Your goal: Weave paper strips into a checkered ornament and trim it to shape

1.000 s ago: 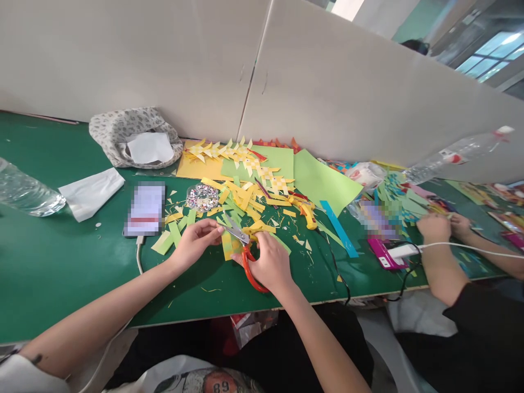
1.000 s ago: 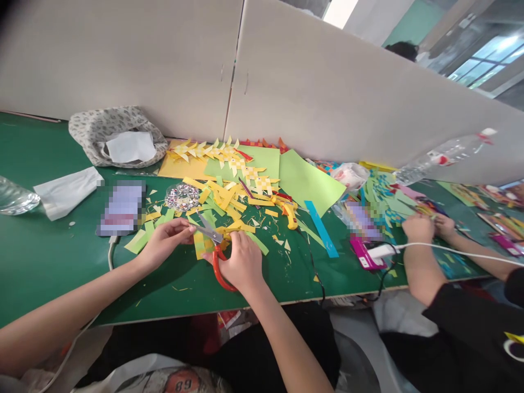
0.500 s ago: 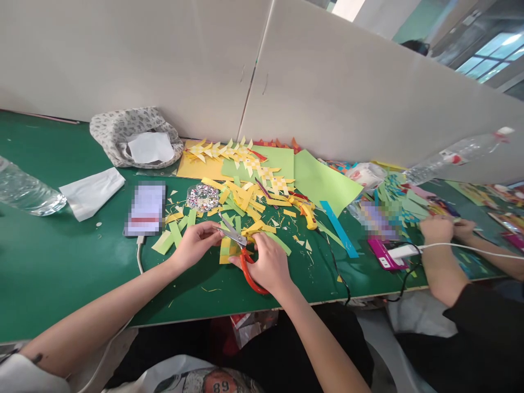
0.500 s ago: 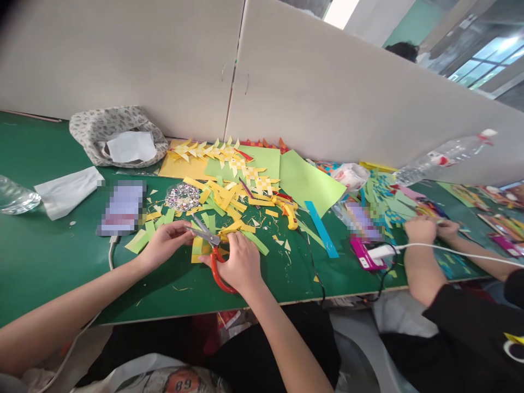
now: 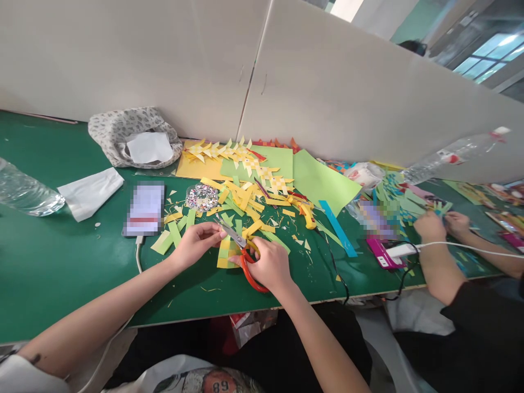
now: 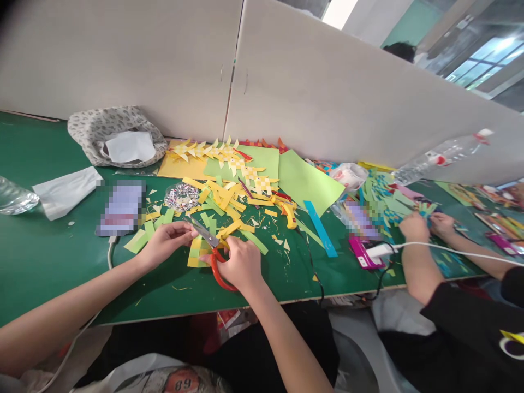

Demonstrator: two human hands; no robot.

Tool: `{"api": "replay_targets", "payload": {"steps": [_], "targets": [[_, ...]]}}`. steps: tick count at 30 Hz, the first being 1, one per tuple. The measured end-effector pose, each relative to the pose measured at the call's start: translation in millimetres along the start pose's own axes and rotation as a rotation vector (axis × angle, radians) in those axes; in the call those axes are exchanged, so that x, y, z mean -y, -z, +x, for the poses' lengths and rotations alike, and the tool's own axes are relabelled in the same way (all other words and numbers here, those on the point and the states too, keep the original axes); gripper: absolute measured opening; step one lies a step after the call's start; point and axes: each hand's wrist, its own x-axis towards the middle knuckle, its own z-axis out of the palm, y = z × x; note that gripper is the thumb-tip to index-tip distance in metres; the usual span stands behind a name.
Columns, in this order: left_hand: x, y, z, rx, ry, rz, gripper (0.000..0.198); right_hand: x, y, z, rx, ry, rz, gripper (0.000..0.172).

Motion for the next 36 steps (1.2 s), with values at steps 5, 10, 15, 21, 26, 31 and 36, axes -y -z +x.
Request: {"api": "replay_targets", "payload": {"steps": [5,10,15,21,26,31,36], "targets": [[0.2,-4.5,-2.1,0.072,-0.021,0.049,0.022,0.4,-2.5,-1.2,-0.002,-0.001,0.003,0.04],[-3.3,-3.5,-1.4,-0.023,0.065,-0.106,0.022,-3.8,3.1,1.2,-0.04,-0.105,0.063,0.036],[-5.4,1.9,4.5,-0.164,0.229,-0.417,0.029,-9.2,4.7,2.3,-0.053,-0.178,0.031,0.037],[0.8,1.4,6.2,-0.166,0.172,-0.329,0.045,-4.5,-2.4,-0.2,0.011,-0.13,-0.017,0.041],[1.7,0.7,4.6,-0.139,0.114,-0.252,0.042,-4.8,-3.5,0.7,0.044,-0.136,-0.057,0.046],[2.6,-0.1,3.8,-0.133,0.152,-0.266,0.03,-3.8,-3.7,0.3,0.075,-0.125,-0.046,0.046],[6.1,-1.8,3.5,-0.127,0.137,-0.263,0.026,-1.1,-3.1,-0.1,0.048,-0.087,-0.006,0.043]]}}
